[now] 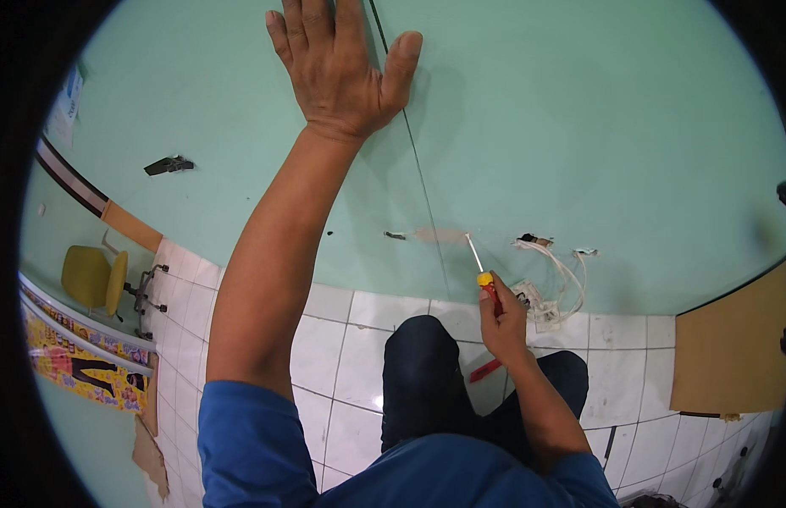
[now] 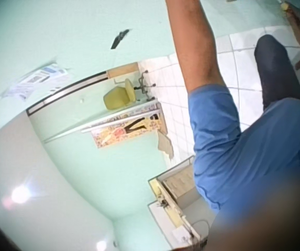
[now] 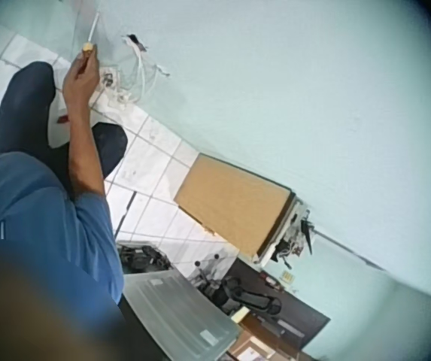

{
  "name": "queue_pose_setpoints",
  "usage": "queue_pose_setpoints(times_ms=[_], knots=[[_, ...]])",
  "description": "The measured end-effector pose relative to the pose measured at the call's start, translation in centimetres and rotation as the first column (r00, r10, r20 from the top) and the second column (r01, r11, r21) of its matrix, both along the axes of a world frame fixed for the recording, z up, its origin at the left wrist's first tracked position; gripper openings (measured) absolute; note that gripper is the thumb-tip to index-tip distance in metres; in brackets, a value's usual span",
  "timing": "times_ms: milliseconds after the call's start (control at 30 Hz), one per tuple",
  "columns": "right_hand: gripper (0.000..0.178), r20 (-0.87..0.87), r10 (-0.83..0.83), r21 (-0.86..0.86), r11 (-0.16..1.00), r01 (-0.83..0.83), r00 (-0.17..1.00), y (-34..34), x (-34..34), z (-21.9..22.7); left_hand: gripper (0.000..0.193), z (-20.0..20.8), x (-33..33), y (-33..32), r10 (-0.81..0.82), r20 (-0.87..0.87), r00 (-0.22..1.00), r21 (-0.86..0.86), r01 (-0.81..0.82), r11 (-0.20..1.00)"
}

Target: The person kneels on the floor and uses a screwdriver to unscrew and remove two wall socket covers. The person then pulls the socket boxes away from the wall, exposing the wiring.

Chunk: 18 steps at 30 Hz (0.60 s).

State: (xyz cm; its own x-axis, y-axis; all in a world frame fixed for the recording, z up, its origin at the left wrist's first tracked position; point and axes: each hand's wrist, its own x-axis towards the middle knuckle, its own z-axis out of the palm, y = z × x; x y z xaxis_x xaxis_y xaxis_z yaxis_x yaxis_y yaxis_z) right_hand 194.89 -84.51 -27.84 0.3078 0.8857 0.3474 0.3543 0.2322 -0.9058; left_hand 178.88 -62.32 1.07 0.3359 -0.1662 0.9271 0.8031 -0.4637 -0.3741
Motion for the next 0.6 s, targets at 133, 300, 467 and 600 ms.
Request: queue_pose_setpoints(times_ms=[133,300,467,600], knots=[[0.04,0.046,-0.003,0.03,1.0,0.001,0.999,-0.6,0.7,-0.3,0.08,-0.6,-0.1,0.0,0.006,0.0,1.0,-0.027,-0.006,1.0],[0.04,-0.058,-0.001,-0.089,0.996,-0.004,0.998,-0.1,1.3,0.4,0.081,-0.5,0.0,-0.3,0.003,0.022,1.0,-0.056,-0.002,0.998],[0.038,0.036,0.002,-0.012,1.0,-0.002,0.999,0.3,1.5,1.9,0.081,-0.3,0.0,-0.5,0.034,0.015,0.999,-0.065,-0.033,0.997],[0.037,-0.025,-0.028,0.073,0.997,0.03,0.999,0.9,1.7,1.7,0.079,-0.6,0.1,-0.6,0.057,0.031,0.998,-0.078,-0.055,0.995]])
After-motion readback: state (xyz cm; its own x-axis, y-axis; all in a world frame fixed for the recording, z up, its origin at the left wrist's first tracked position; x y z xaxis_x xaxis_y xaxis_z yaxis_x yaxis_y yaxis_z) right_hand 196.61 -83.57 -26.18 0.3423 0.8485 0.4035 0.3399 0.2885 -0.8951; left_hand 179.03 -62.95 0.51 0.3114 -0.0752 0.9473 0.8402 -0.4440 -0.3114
